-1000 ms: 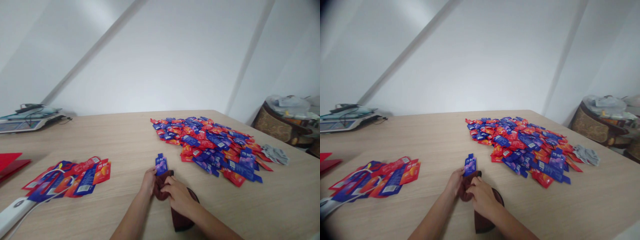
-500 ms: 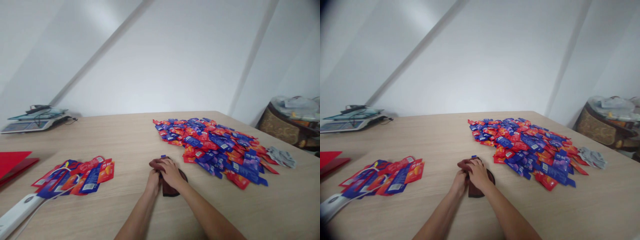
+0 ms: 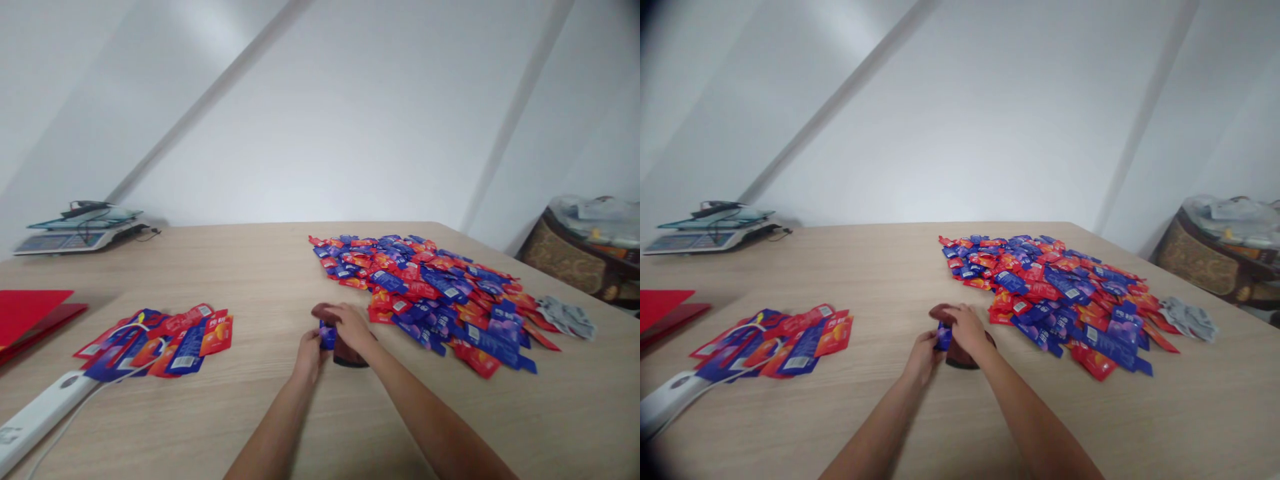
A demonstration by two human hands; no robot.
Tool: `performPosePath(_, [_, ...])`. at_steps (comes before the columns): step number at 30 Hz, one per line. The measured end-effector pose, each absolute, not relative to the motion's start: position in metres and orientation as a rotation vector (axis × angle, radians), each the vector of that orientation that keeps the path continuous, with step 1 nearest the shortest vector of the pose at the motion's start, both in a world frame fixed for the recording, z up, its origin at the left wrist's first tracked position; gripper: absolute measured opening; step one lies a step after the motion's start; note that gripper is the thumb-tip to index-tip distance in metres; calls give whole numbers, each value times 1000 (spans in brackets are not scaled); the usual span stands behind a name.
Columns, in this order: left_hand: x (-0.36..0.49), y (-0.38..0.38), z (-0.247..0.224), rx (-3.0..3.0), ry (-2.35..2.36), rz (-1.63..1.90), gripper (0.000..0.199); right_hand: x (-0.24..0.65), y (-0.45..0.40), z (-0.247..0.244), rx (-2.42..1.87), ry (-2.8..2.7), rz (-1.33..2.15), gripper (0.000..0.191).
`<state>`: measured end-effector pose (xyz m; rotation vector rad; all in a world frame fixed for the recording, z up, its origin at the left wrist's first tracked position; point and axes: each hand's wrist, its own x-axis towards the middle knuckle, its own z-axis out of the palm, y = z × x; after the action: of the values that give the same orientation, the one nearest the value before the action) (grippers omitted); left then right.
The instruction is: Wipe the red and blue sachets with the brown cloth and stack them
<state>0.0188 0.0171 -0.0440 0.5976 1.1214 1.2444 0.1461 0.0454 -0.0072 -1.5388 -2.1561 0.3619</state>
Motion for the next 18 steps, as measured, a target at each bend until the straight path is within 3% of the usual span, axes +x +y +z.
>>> performPosePath(5, [23,16,-48,666,979,1300,21,139,6,-13,-1366,-2158,429,42])
performPosePath(11, [15,28,-49,693,1156,1215,18,181,-9,-37,-1122,-1899,1160,32])
performPosePath(14, [2,29,-43,1066,1404,1207,18,197,-11,-43,-1057,-1531,1389,28])
performPosePath(18, [1,18,-41,1810,1561,1285,40,207,-3,-43,-1011,-1197,1401,42])
